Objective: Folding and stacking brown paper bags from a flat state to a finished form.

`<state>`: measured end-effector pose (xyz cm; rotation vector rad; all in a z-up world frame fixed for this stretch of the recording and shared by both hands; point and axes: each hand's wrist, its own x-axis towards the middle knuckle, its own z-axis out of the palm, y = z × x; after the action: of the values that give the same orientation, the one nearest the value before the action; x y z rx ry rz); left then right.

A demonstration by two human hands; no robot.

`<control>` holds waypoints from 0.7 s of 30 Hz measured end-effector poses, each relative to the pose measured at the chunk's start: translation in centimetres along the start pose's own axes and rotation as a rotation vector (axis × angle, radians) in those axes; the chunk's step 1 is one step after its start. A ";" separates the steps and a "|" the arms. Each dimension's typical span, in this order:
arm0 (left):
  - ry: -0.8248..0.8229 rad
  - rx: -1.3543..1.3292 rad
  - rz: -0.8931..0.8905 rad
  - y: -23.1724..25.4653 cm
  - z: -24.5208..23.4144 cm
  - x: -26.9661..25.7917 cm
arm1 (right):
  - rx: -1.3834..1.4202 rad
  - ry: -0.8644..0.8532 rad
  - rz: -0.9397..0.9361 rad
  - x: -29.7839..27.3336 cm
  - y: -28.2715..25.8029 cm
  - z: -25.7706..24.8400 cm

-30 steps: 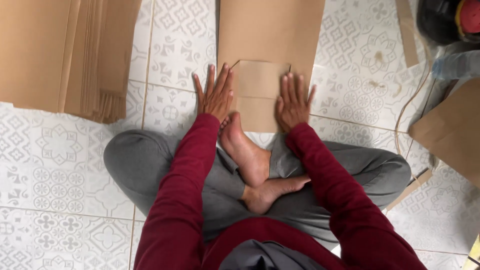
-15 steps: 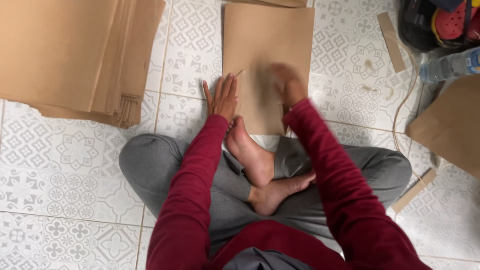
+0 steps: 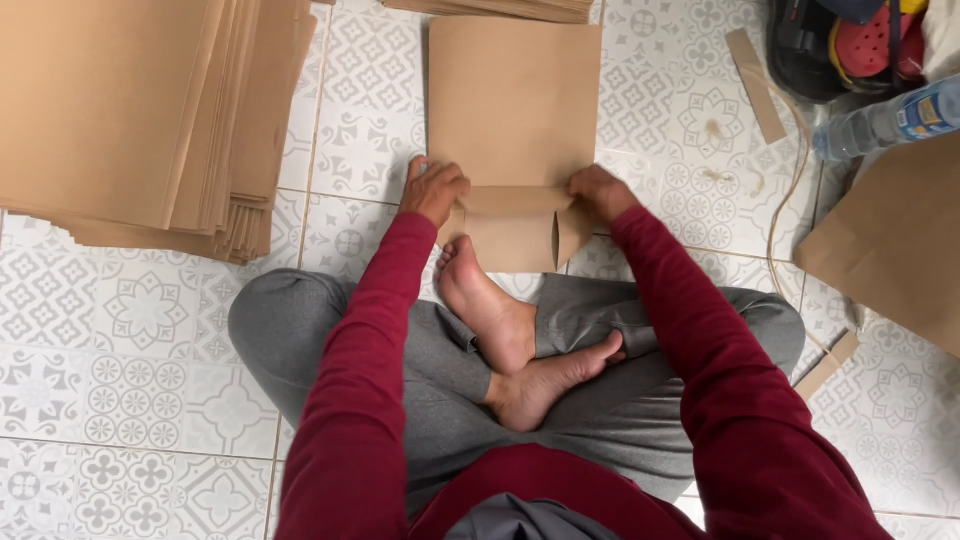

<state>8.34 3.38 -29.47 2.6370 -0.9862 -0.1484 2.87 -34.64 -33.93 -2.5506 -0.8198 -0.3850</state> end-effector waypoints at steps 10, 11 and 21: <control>-0.253 0.406 0.098 -0.5 -0.5 -7.2 | -0.265 -0.011 0.037 -2.0 -7.8 -2.4; -0.262 0.357 0.104 -0.4 -0.8 -7.3 | -0.314 0.031 0.041 -2.1 -8.1 -1.9; -0.407 0.355 0.147 -2.5 1.6 -6.8 | -0.035 -0.074 0.294 9.8 -20.0 7.4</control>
<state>4.36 9.19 -31.88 2.9003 -1.4515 -0.5389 -0.58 -11.76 -30.28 -2.6789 -0.4545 -0.2140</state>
